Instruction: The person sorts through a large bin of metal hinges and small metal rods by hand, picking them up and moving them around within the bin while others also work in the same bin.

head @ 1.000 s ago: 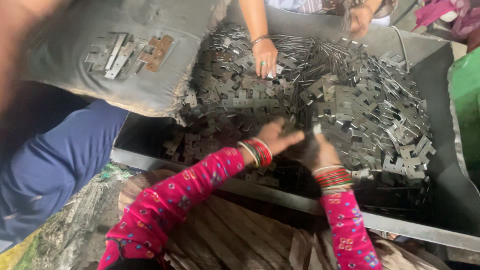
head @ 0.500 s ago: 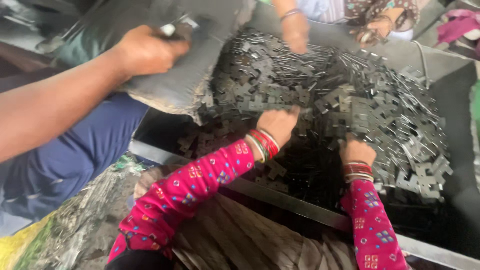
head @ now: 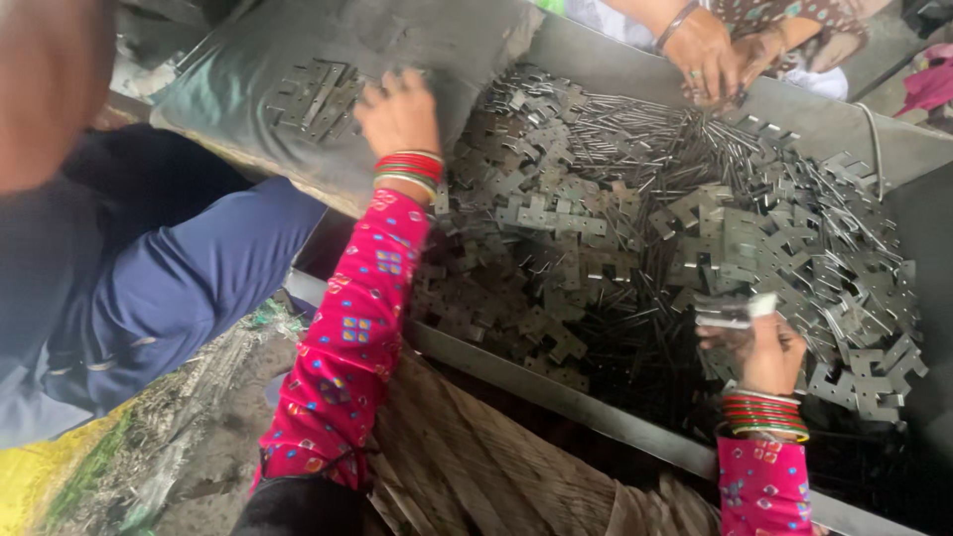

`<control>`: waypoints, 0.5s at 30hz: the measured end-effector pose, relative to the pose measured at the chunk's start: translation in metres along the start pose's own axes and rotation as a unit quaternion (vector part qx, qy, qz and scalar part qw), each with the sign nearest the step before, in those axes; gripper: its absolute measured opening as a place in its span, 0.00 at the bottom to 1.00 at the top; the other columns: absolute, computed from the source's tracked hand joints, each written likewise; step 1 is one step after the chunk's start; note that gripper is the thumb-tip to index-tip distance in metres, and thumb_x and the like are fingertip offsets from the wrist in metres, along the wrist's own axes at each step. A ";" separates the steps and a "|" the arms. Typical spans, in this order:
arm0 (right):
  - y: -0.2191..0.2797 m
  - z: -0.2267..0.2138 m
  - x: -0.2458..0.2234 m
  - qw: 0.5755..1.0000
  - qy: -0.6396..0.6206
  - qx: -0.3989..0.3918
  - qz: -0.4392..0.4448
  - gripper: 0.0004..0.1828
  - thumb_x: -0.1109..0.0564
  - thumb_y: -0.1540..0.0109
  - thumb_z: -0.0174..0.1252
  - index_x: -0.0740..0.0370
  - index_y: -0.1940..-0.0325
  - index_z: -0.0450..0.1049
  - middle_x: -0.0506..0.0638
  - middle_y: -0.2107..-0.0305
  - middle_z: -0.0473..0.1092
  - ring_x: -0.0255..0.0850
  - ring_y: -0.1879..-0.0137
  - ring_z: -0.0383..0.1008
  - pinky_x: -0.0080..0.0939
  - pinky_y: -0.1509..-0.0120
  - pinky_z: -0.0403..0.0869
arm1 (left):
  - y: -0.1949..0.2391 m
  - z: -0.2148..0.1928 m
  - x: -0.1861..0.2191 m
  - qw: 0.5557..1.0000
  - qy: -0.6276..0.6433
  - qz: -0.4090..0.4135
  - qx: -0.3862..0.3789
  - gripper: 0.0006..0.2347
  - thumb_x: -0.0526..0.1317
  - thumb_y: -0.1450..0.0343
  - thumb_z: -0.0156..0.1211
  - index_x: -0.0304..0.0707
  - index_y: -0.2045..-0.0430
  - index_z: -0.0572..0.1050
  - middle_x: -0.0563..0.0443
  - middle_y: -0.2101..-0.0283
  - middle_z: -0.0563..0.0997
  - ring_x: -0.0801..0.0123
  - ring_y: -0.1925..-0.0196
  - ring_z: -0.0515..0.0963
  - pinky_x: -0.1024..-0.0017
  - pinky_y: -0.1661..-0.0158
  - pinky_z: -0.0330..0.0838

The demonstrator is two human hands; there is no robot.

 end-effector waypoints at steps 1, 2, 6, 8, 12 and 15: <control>0.004 0.005 0.002 0.999 0.029 0.006 0.027 0.18 0.53 0.23 0.53 0.76 0.49 0.72 0.68 0.60 0.77 0.55 0.61 0.81 0.51 0.59 0.79 | 0.004 -0.023 0.012 0.996 -0.021 0.011 0.088 0.14 0.43 0.34 0.54 0.43 0.55 0.76 0.46 0.54 0.84 0.49 0.49 0.81 0.48 0.53 0.71; 0.007 0.010 0.005 0.997 0.057 0.013 0.053 0.15 0.56 0.26 0.57 0.75 0.45 0.71 0.70 0.59 0.75 0.56 0.59 0.80 0.51 0.60 0.78 | 0.008 -0.037 0.031 0.996 0.006 0.031 0.078 0.15 0.42 0.33 0.54 0.41 0.52 0.75 0.45 0.51 0.83 0.48 0.45 0.78 0.45 0.48 0.67; 0.012 0.013 -0.009 0.998 -0.036 0.010 0.041 0.22 0.57 0.39 0.58 0.56 0.40 0.72 0.62 0.58 0.77 0.51 0.59 0.80 0.49 0.60 0.78 | 0.060 -0.076 0.121 0.962 0.150 0.203 -0.100 0.17 0.42 0.30 0.58 0.34 0.50 0.76 0.41 0.52 0.82 0.51 0.45 0.80 0.47 0.46 0.69; 0.020 -0.002 -0.021 0.970 -0.241 -0.001 -0.034 0.14 0.56 0.30 0.62 0.56 0.42 0.71 0.52 0.51 0.75 0.41 0.47 0.78 0.46 0.48 0.76 | 0.106 -0.068 0.155 0.887 0.244 0.251 -0.302 0.10 0.41 0.27 0.58 0.40 0.56 0.79 0.42 0.53 0.84 0.51 0.49 0.83 0.52 0.50 0.75; 0.016 -0.059 -0.017 0.917 -0.395 0.050 -0.040 0.23 0.43 0.30 0.61 0.60 0.38 0.75 0.48 0.62 0.71 0.41 0.58 0.73 0.51 0.51 0.73 | 0.181 -0.039 0.183 0.824 0.292 0.294 -0.387 0.07 0.46 0.30 0.63 0.45 0.67 0.83 0.43 0.63 0.85 0.50 0.59 0.85 0.55 0.59 0.78; 0.012 -0.082 -0.012 0.892 -0.447 0.053 -0.047 0.14 0.47 0.22 0.54 0.61 0.49 0.68 0.50 0.58 0.68 0.39 0.56 0.69 0.40 0.48 0.69 | 0.204 -0.010 0.189 0.880 0.214 0.285 -0.314 0.16 0.53 0.48 0.70 0.51 0.71 0.84 0.49 0.66 0.85 0.50 0.64 0.86 0.37 0.66 0.77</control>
Point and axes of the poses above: each hand's wrist, its own y-axis away from the middle knuckle, its own z-axis out of the palm, x = y × z, the point moved 6 cm from there along -y, towards the middle knuckle
